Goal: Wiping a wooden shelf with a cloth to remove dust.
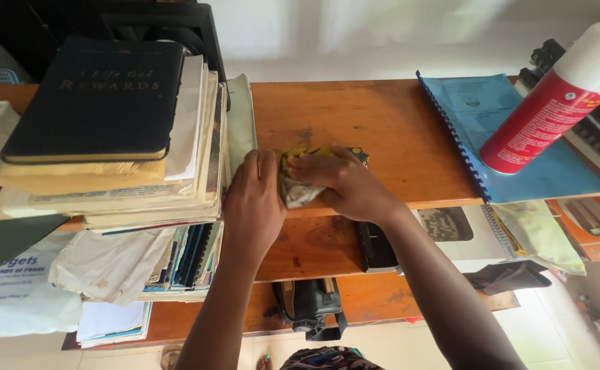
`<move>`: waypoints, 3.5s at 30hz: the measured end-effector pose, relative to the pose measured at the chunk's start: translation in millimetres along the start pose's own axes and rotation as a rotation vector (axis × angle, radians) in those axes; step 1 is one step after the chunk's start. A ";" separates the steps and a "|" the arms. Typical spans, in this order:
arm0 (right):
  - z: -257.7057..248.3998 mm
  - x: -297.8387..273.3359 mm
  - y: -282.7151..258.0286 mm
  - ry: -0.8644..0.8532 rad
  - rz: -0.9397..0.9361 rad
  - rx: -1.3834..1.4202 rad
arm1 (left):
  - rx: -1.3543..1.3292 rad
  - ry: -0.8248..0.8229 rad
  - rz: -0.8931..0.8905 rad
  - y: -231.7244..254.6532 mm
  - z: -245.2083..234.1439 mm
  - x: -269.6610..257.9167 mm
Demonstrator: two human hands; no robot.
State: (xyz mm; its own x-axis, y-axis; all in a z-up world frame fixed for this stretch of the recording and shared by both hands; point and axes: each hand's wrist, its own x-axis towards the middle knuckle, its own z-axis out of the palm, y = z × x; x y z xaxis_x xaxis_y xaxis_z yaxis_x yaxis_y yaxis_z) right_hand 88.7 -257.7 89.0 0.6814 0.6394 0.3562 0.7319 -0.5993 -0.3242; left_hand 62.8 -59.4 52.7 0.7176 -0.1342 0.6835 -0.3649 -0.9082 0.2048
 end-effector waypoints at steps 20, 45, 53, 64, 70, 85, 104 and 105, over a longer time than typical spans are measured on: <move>-46.9 -86.0 72.3 0.076 0.225 0.055 | -0.135 -0.032 -0.024 -4.6 0.3 0.0; 19.0 21.0 1.8 -0.078 -0.055 0.051 | -0.497 0.014 -0.122 -12.2 -5.8 2.0; -7.1 -20.3 -15.9 -0.106 -0.063 0.082 | -0.329 0.017 -0.037 -9.1 -2.4 -1.7; -39.5 -85.1 17.9 0.011 0.073 -0.070 | -0.287 -0.077 0.036 -5.9 6.4 7.6; -38.6 -89.0 52.6 0.129 0.313 -0.216 | -0.247 -0.082 0.096 17.9 16.8 24.3; -54.0 -34.3 144.0 -0.095 0.790 -0.368 | -0.272 -0.285 0.023 23.3 36.3 28.7; -24.0 65.3 149.1 -0.347 0.504 -0.271 | -0.294 -0.232 0.013 26.0 35.1 29.3; -23.5 70.5 130.7 -0.356 0.443 -0.222 | -0.298 -0.233 0.025 24.8 34.8 29.7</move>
State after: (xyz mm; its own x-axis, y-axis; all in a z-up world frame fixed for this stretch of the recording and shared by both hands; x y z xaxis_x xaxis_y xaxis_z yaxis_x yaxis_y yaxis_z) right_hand 232.2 -302.2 92.3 0.9088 0.4055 -0.0983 0.3862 -0.9066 -0.1699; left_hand 95.7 -99.7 53.7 0.8097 -0.2725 0.5198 -0.5158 -0.7530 0.4086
